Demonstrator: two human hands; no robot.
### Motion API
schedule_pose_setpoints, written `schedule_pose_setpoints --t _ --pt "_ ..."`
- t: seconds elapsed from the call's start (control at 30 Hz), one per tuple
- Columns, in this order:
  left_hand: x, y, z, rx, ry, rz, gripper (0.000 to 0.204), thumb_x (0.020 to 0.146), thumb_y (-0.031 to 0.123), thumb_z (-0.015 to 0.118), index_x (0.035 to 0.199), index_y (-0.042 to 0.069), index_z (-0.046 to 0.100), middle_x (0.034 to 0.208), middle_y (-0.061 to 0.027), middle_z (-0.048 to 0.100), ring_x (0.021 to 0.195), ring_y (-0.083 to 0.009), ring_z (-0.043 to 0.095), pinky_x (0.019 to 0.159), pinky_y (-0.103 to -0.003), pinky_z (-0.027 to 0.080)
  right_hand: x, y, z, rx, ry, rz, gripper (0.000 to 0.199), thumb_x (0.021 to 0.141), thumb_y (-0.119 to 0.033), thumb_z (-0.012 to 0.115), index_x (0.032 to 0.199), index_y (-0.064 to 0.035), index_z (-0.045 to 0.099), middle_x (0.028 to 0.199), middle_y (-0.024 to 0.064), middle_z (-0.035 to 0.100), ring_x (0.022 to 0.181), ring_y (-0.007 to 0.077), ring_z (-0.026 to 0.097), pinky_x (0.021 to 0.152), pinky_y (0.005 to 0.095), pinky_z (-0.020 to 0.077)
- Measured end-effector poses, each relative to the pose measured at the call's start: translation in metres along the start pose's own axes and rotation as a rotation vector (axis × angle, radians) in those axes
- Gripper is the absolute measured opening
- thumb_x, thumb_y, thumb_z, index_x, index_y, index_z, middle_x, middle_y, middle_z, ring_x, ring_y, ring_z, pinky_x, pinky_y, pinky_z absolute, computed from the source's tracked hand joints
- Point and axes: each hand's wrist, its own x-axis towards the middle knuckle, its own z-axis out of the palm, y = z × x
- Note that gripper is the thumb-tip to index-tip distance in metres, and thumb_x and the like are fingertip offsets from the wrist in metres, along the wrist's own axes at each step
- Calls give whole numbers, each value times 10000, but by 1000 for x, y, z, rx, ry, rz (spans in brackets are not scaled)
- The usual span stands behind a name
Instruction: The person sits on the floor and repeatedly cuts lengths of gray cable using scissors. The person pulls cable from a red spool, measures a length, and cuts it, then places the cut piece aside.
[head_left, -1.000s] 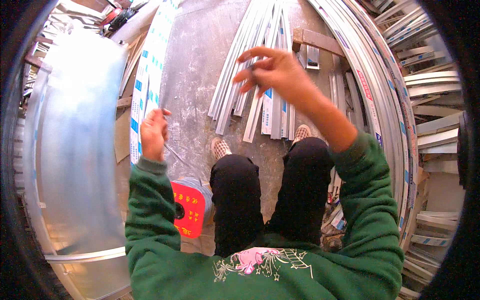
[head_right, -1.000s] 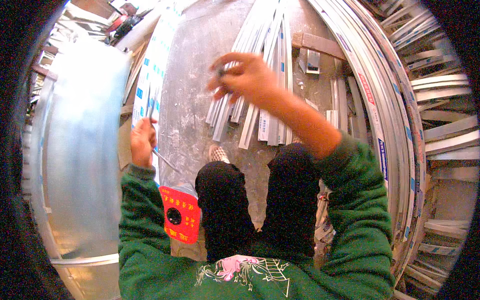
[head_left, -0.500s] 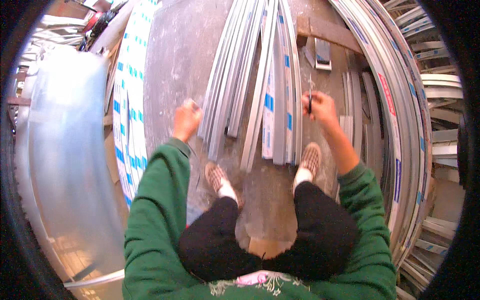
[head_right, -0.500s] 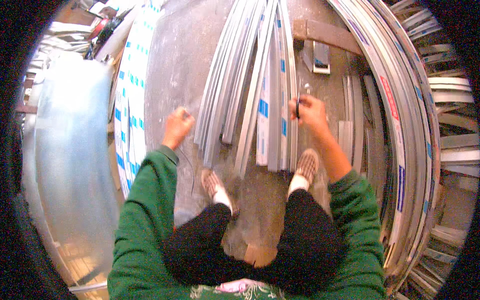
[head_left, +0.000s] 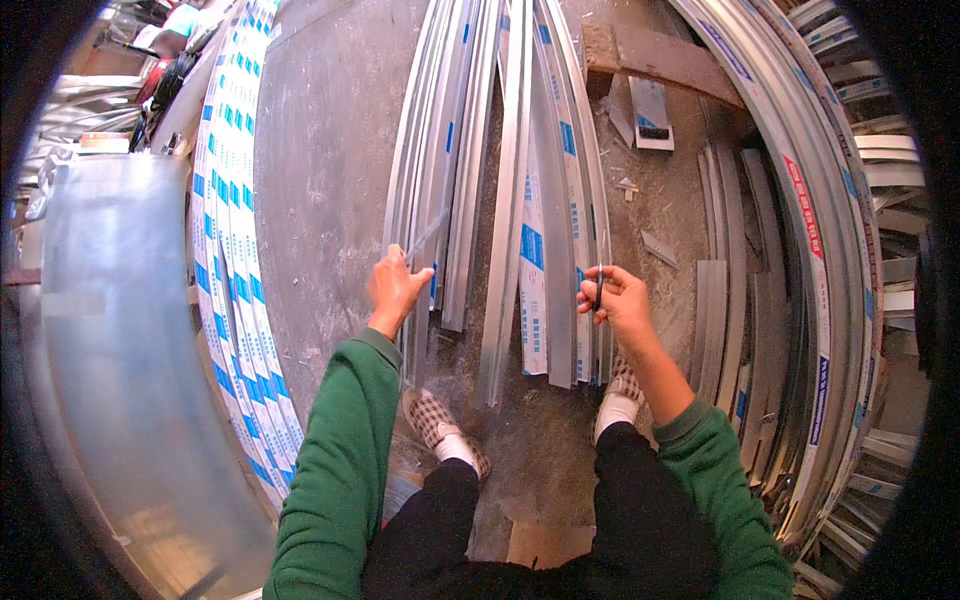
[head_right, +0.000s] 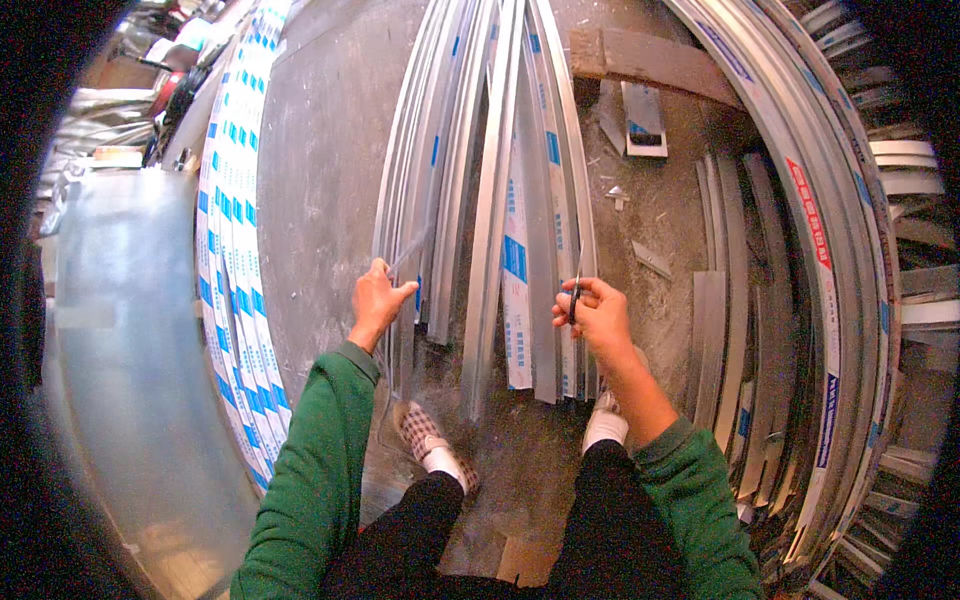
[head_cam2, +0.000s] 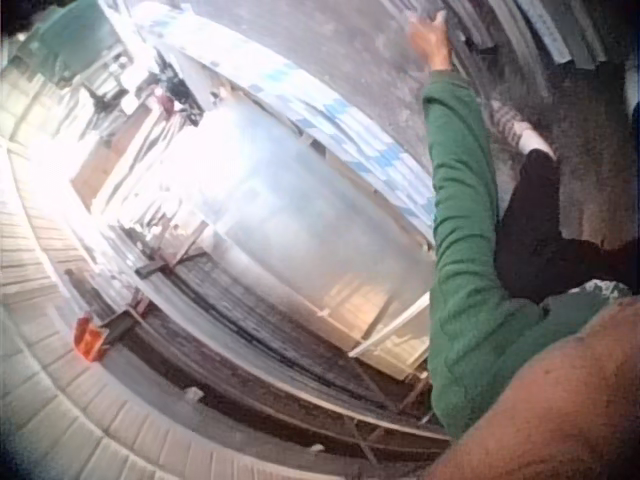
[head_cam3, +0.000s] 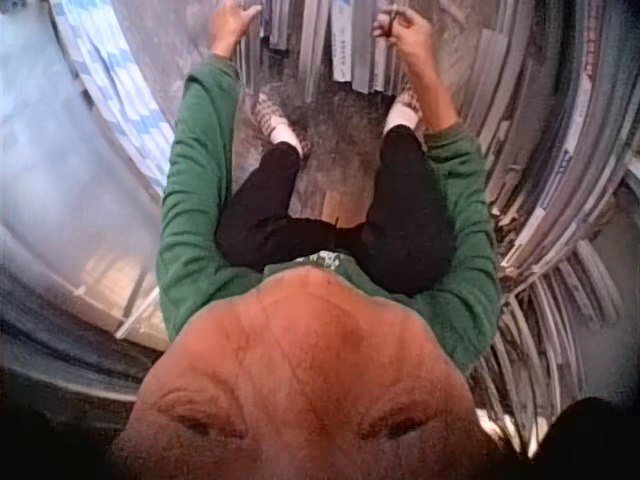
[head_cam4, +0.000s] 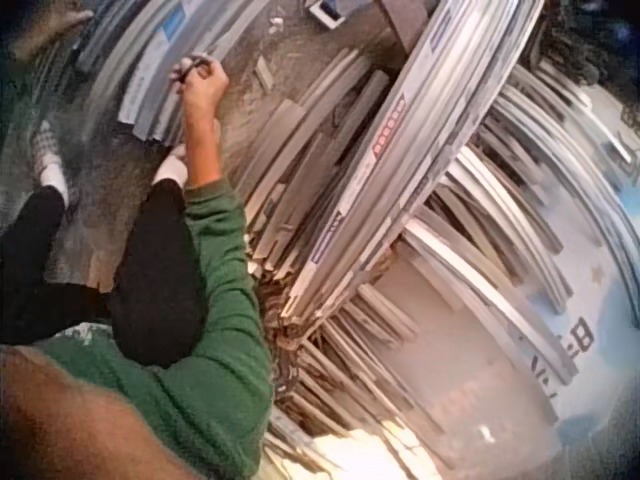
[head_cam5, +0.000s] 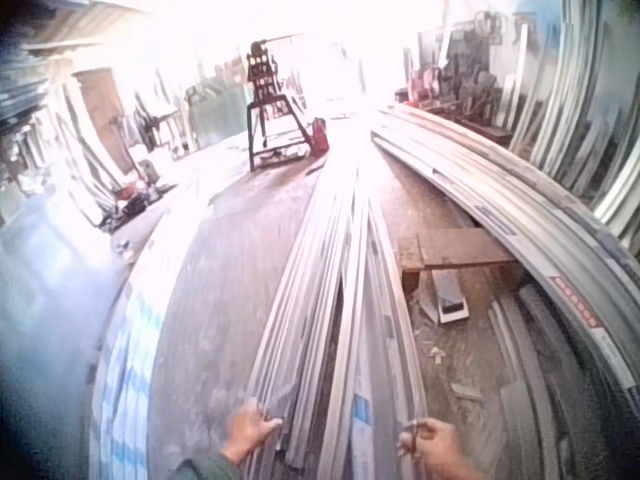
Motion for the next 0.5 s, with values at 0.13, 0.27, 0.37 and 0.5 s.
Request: schedule_pose_setpoints --t 0.13,0.27,0.37,0.5 --pt "10 -18 -11 -135 13 -23 554 638 400 875 873 -7 584 867 -186 696 824 -317 695 687 -415 525 -3 2 -7 2 -7 -34 235 883 -120 695 1080 -25 611 810 90 705 648 132 679 468 230 449" --pt "14 -26 -14 -46 -92 -98 540 679 408 859 928 6 598 933 -164 707 882 -333 687 744 -427 528 -7 8 -14 31 17 -4 231 890 -135 694 1072 -20 610 819 89 704 653 133 680 470 224 446" --pt "14 -29 -11 -37 -82 -85 509 694 387 851 923 12 593 909 -169 702 876 -350 681 728 -434 525 -5 14 -13 4 40 21 234 892 -139 694 1077 -22 612 824 90 705 653 133 680 475 222 447" --pt "11 -22 -1 -66 13 -28 424 742 337 812 919 26 585 870 -161 701 847 -354 683 710 -447 524 -3 16 -13 -7 29 13 231 895 -143 692 1080 -28 615 827 80 707 658 126 681 493 216 452"
